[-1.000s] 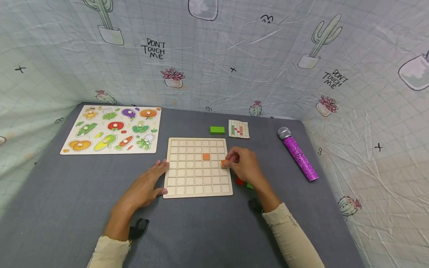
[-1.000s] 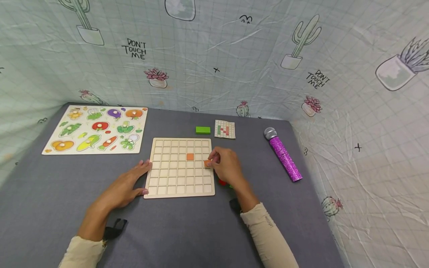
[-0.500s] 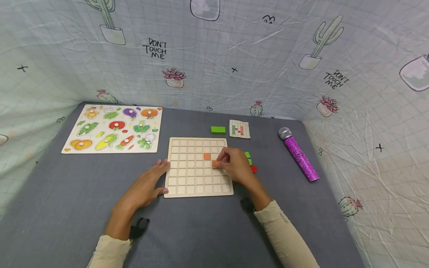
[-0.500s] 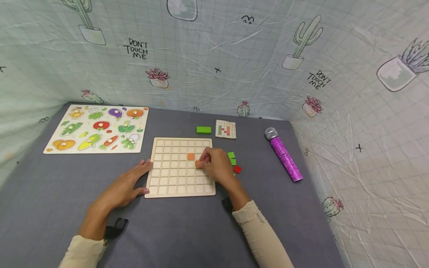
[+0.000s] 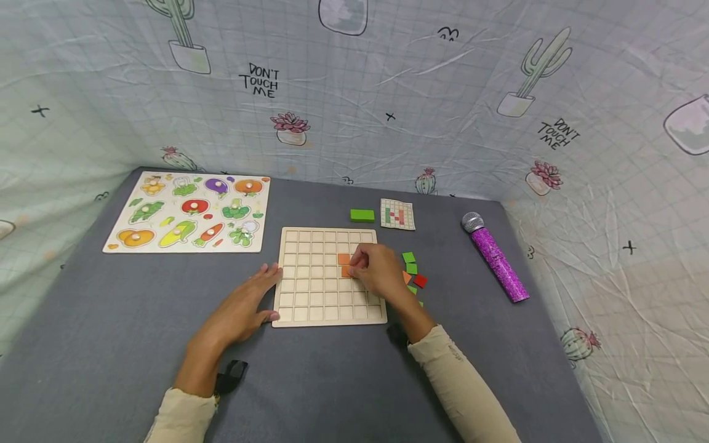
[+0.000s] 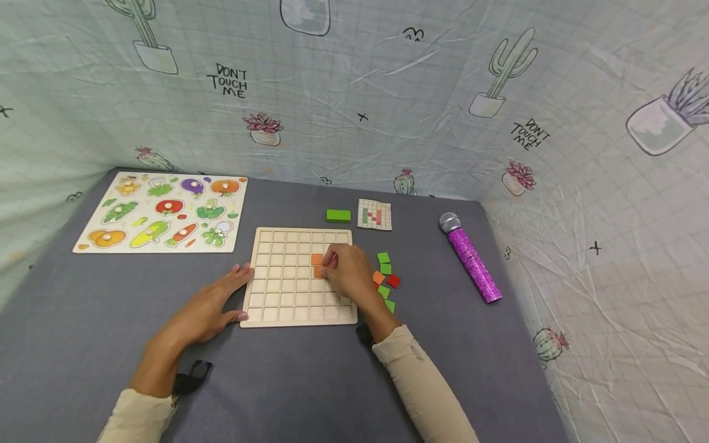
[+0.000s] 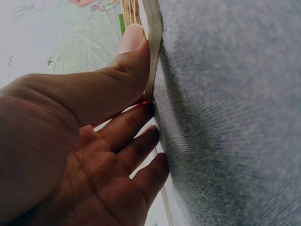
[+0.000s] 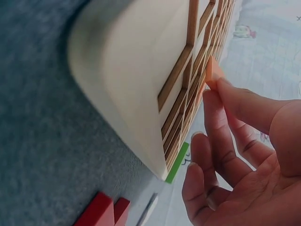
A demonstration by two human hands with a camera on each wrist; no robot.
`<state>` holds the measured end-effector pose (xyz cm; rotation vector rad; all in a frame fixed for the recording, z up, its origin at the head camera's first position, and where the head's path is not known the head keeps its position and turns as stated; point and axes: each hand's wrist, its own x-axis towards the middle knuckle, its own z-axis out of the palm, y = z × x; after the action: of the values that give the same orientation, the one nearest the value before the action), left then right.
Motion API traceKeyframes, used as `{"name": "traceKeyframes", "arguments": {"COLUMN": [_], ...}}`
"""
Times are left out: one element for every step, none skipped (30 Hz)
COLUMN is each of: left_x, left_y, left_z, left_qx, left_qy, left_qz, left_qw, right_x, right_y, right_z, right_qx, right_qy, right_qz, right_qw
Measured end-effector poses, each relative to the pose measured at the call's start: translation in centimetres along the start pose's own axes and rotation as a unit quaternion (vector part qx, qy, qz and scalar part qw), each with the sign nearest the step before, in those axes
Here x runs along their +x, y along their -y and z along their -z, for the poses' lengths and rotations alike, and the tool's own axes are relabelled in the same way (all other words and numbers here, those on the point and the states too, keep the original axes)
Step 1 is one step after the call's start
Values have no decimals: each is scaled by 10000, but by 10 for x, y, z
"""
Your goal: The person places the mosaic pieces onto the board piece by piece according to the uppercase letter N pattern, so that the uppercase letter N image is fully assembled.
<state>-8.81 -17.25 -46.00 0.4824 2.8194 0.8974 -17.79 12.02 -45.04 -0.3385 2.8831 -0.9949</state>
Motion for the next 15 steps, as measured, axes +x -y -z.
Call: {"name": "traceKeyframes", "arguments": {"left_x": [0, 0, 0, -1, -1, -1, -1, -1, -1, -1, -1, -1, 0, 0, 0], "left_y": [0, 0, 0, 0, 0, 0, 0, 0, 0, 0, 0, 0, 0, 0, 0], "left_z": [0, 0, 0, 0, 0, 0, 0, 0, 0, 0, 0, -1, -1, -1, -1], "left_qx": [6, 4, 10, 13, 18, 14, 12, 5, -1, -8, -12, -17, -19, -16, -10], "left_qy": [-19, -41, -59, -77, -94, -94, -90, -88, -84, -82, -82, -84, -86, -91, -95], "left_qz": [-29, -57, -83, -105, -123, -123, -122, -121, -121, -117, -116, -119, -121, -127, -131], "left_qw": [10000, 10000, 9999, 9999, 9999, 9999, 9999, 9999, 9999, 9999, 9999, 9999, 9999, 9999, 9999], "right_x": [0, 1, 2, 2, 2, 3, 4, 4, 4, 4, 4, 4, 4, 4, 4], "right_y": [1, 1, 2, 3, 4, 4, 5, 5, 6, 6, 7, 7, 7, 7, 7], "right_z": [-1, -1, -2, -3, -3, -4, -4, -5, -5, -5, -5, -5, -4, -4, -4], "right_qx": [-28, -63, -122, -171, -228, -289, -328, -364, -386, -400, -431, -457, -475, -496, -501], "right_qy": [0, 1, 5, 16, 27, 39, 36, 40, 52, 73, 91, 119, 147, 184, 216], "right_qz": [-5, -11, -11, -13, -17, -18, 0, 1, 2, -4, 6, 23, 37, 50, 68], "right_qw": [10000, 10000, 9999, 9999, 9997, 9996, 9995, 9993, 9992, 9992, 9990, 9989, 9988, 9986, 9985]}}
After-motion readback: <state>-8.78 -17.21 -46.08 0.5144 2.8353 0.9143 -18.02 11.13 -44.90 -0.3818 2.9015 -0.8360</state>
